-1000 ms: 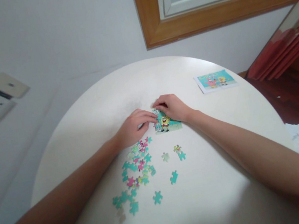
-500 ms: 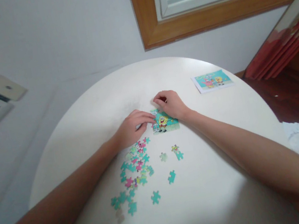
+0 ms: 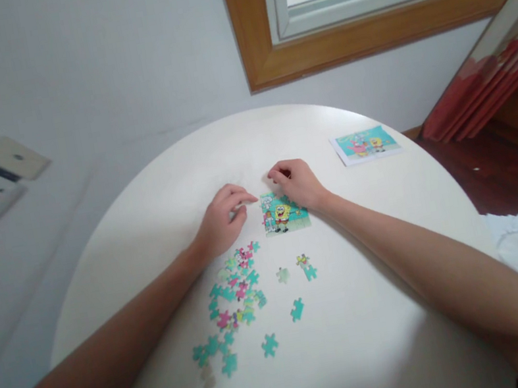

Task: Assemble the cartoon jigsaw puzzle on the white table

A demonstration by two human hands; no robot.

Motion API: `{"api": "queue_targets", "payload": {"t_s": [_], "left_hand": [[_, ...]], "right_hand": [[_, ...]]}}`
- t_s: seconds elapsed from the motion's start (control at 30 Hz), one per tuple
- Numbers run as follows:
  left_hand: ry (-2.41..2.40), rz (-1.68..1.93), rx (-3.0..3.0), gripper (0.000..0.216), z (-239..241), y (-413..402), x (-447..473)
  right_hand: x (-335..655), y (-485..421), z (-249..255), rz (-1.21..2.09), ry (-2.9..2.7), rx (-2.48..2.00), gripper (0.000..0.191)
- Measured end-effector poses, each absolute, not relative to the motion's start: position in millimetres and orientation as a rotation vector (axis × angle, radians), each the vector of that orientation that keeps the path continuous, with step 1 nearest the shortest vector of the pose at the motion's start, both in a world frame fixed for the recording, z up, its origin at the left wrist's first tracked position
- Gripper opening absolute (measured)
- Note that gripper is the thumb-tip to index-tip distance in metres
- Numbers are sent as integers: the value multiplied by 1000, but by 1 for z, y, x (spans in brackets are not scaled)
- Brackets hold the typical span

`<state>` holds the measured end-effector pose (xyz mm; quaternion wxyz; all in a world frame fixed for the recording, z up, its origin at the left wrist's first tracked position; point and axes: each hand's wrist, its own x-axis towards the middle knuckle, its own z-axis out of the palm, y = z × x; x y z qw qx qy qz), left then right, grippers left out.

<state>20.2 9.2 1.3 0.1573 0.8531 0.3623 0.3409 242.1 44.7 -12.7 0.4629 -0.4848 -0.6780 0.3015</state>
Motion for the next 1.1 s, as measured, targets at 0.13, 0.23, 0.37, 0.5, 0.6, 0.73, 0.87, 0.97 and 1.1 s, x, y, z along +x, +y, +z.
{"api": "queue_targets", "payload": {"t_s": [0.13, 0.23, 0.37, 0.5, 0.6, 0.73, 0.87, 0.97, 1.1], "left_hand": [[1199, 1016, 2383, 32, -2, 13, 19], [1214, 971, 2412, 27, -3, 16, 19], [1170, 898, 2468, 20, -3, 16, 19], [1096, 893, 2480, 20, -3, 15, 19], [1065, 860, 2490, 44, -6, 14, 19], [1026, 735, 2548, 57, -9, 15, 16], [1015, 658, 2585, 57, -8, 15, 14], [1034, 637, 2585, 56, -7, 14, 14], [1049, 652, 2598, 54, -7, 13, 16]], "right_hand": [[242, 44, -12, 779, -1621, -1191, 23], [242, 43, -9, 795, -1606, -1196, 24], [243, 42, -9, 784, -1605, -1212, 26], [244, 42, -12, 770, -1640, -1198, 26], [245, 43, -14, 765, -1648, -1197, 26], [245, 43, -15, 773, -1639, -1193, 25], [245, 42, -14, 776, -1649, -1190, 25], [244, 42, -14, 776, -1659, -1191, 25], [244, 42, -14, 784, -1669, -1188, 25]]}}
